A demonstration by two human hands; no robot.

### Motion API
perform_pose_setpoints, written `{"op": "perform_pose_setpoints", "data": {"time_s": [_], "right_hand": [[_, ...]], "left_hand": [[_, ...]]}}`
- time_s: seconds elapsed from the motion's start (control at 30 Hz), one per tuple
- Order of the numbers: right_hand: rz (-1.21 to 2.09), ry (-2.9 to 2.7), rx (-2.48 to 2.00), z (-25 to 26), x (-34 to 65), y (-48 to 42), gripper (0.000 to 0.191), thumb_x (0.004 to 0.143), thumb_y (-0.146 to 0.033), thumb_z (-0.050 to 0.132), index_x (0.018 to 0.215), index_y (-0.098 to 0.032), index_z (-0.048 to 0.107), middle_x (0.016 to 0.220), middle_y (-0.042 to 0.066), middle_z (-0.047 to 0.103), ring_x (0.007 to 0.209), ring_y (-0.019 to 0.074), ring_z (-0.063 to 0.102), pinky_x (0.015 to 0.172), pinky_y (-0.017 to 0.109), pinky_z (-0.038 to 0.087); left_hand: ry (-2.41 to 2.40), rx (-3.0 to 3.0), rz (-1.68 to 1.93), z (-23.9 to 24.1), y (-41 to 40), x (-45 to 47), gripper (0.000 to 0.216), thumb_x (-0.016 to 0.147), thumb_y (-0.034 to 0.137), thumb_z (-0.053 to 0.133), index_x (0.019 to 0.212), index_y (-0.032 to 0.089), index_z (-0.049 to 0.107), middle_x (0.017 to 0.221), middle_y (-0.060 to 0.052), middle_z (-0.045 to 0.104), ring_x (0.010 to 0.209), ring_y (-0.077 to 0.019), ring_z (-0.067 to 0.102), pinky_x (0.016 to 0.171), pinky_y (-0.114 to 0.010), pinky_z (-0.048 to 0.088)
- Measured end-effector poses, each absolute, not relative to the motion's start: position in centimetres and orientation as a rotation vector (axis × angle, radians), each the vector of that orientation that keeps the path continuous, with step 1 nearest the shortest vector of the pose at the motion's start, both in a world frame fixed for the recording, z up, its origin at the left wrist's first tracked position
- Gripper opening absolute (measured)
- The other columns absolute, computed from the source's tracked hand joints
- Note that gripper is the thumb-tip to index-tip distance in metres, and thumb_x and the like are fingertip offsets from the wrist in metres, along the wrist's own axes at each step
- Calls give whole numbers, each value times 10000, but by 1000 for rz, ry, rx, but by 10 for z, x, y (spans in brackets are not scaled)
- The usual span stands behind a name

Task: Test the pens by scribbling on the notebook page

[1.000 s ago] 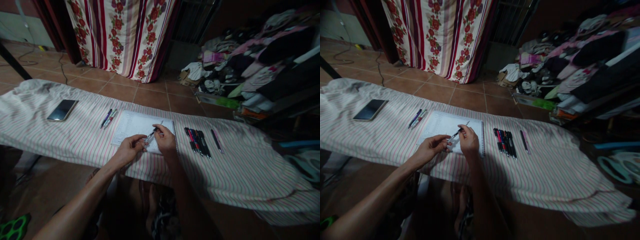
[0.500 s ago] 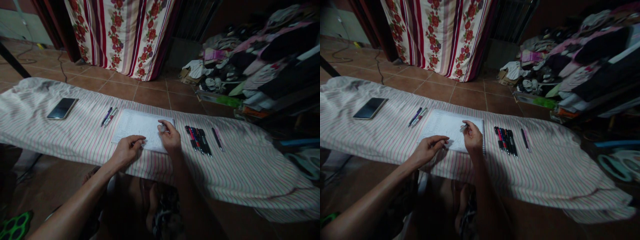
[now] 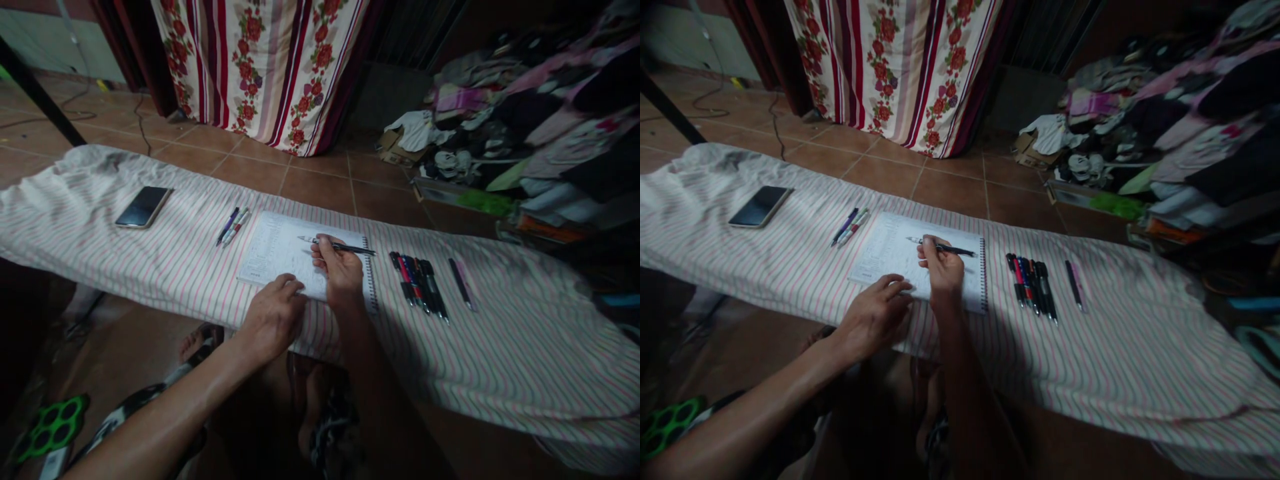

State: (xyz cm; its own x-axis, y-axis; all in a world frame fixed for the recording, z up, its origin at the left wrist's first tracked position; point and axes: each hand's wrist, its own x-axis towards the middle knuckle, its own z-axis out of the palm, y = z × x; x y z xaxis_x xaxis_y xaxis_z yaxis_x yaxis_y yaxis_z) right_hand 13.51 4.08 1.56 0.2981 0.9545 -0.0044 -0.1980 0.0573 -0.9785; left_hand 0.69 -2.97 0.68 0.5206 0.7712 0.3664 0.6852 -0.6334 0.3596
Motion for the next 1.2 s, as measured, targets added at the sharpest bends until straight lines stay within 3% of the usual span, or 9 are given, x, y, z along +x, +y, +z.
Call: {"op": "perform_pose_setpoints", "data": {"time_s": [0.17, 0.37, 0.57, 0.73, 0.9, 1.2], "right_hand": [[1014, -997, -1136, 9, 113, 46, 313, 614, -409, 706, 776, -185, 560, 569, -69, 515, 503, 66, 458, 474, 194, 390], [987, -1152, -1181, -1, 95, 43, 267, 682, -400, 660, 774, -193, 520, 545, -77, 473, 468, 62, 410, 446, 192, 331], [965, -1160, -1248, 2, 91, 44, 288, 692, -444, 634, 782, -173, 603, 495, -64, 465, 454, 76, 420, 428, 196, 346], [950, -1068, -1367, 8, 101, 54, 330, 683, -465, 628, 804, -158, 630, 503, -54, 489, 464, 85, 456, 456, 209, 387], [859, -1017, -1439, 11, 120, 58, 358, 703, -476, 609, 853, -153, 641, 522, -43, 510, 490, 98, 486, 485, 225, 408], [782, -1058, -1408, 5, 142, 50, 346, 742, -468, 592, 892, -161, 647, 610, -16, 555, 548, 105, 505, 506, 233, 427]], "left_hand": [[1364, 2617, 684, 14, -37, -5, 235, 878, 182, 404, 1017, 142, 589, 1128, -112, 573, 1195, -264, 419, 908, -416, 469], [1437, 2618, 626, 5, -46, -26, 324, 884, 160, 394, 1190, 103, 487, 1300, -158, 479, 1323, -297, 278, 1001, -468, 404], [1441, 2616, 781, -7, -40, -48, 313, 874, 117, 379, 1164, 83, 493, 1274, -180, 504, 1327, -310, 277, 1010, -555, 375], [1540, 2538, 758, -3, -31, -44, 283, 838, 108, 432, 1085, 110, 568, 1247, -166, 533, 1325, -323, 288, 972, -530, 442], [1550, 2585, 728, -5, -13, -37, 330, 811, 52, 423, 1109, 96, 559, 1294, -168, 498, 1357, -337, 198, 1025, -544, 387], [1607, 2542, 728, -19, -3, -25, 356, 797, 29, 409, 1117, 104, 544, 1294, -178, 492, 1367, -331, 170, 1003, -535, 412]]}}
